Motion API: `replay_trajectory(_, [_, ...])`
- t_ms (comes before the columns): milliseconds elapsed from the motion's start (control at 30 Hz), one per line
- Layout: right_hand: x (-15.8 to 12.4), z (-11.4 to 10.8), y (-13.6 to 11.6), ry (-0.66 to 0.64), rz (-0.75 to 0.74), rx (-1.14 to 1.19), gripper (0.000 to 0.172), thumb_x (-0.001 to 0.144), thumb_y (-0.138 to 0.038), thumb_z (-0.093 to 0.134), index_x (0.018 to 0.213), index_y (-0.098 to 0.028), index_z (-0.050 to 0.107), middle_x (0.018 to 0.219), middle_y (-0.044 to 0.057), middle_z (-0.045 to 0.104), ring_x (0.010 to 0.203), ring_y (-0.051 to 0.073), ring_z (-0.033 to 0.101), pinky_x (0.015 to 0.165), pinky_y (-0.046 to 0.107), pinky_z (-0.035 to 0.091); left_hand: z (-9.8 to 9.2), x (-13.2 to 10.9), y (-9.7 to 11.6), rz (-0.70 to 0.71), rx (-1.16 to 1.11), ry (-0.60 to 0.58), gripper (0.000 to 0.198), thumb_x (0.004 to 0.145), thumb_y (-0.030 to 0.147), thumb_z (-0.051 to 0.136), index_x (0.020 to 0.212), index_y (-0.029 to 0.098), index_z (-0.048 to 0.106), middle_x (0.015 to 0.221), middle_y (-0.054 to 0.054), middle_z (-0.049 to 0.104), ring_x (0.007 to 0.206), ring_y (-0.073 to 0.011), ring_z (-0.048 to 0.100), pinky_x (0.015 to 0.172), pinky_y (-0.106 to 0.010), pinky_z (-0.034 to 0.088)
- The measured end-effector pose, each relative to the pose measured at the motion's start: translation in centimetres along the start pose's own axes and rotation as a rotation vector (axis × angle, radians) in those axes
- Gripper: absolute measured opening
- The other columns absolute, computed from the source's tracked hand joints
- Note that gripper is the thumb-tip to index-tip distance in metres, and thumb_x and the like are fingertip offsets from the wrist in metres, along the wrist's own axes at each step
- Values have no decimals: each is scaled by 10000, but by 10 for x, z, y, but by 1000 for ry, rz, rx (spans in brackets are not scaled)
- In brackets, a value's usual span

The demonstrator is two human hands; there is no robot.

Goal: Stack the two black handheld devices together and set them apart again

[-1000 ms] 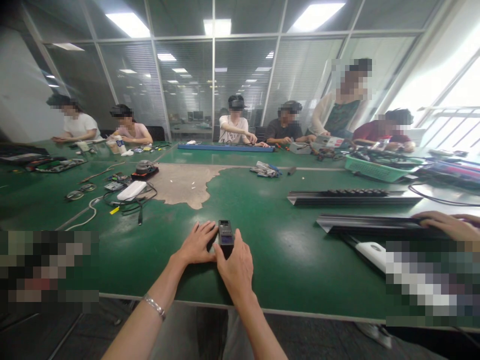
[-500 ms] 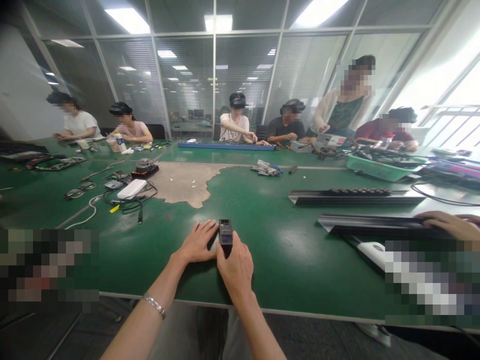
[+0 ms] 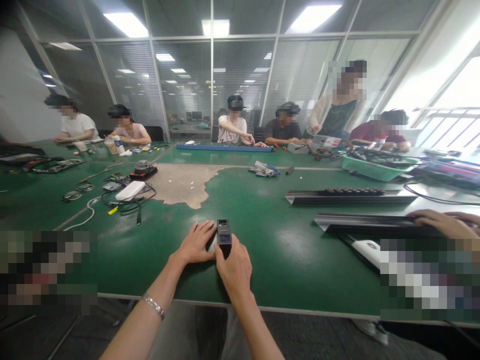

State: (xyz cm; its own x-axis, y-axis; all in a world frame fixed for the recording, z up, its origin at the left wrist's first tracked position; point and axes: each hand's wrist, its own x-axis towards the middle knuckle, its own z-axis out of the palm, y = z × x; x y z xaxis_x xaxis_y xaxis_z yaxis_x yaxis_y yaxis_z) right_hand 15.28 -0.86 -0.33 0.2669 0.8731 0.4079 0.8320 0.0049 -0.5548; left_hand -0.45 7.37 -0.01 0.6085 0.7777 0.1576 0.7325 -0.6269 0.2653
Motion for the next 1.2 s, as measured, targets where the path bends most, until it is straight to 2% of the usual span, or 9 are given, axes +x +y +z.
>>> replay_trajectory(233, [3,-4,-2,-3,4,23,450,922,-416,567,1294,-164,579,1150,130,717,1059,300,666,910,402,494,-2,-1,1,-6,-23,3,933,825,695,590,1568,198,324,1647,-132,297,1522,-346,250,1247,-582,120])
replay_trajectory(500, [8,-8,-5,61,-42,76,455,912,-417,582,1291,-164,587,1168,125,715,1078,295,659,941,410,496,-2,-1,1,-4,-35,-1,998,806,731,606,1582,195,282,1645,-141,299,1526,-344,241,1246,-585,114])
replay_trajectory(867, [20,-22,-11,120,-75,99,481,910,-464,583,1283,-161,600,1168,138,719,1072,309,665,930,425,500,-1,0,0,10,-31,12,1001,789,834,558,1552,220,351,1639,-146,311,1523,-357,244,1236,-601,133])
replay_trajectory(1200, [31,-34,2,184,-47,62,497,906,-503,568,1272,-170,607,1154,137,726,1047,312,675,908,427,502,-4,0,3,3,-32,11,1101,746,937,471,1551,194,357,1632,-167,317,1517,-358,258,1232,-599,134])
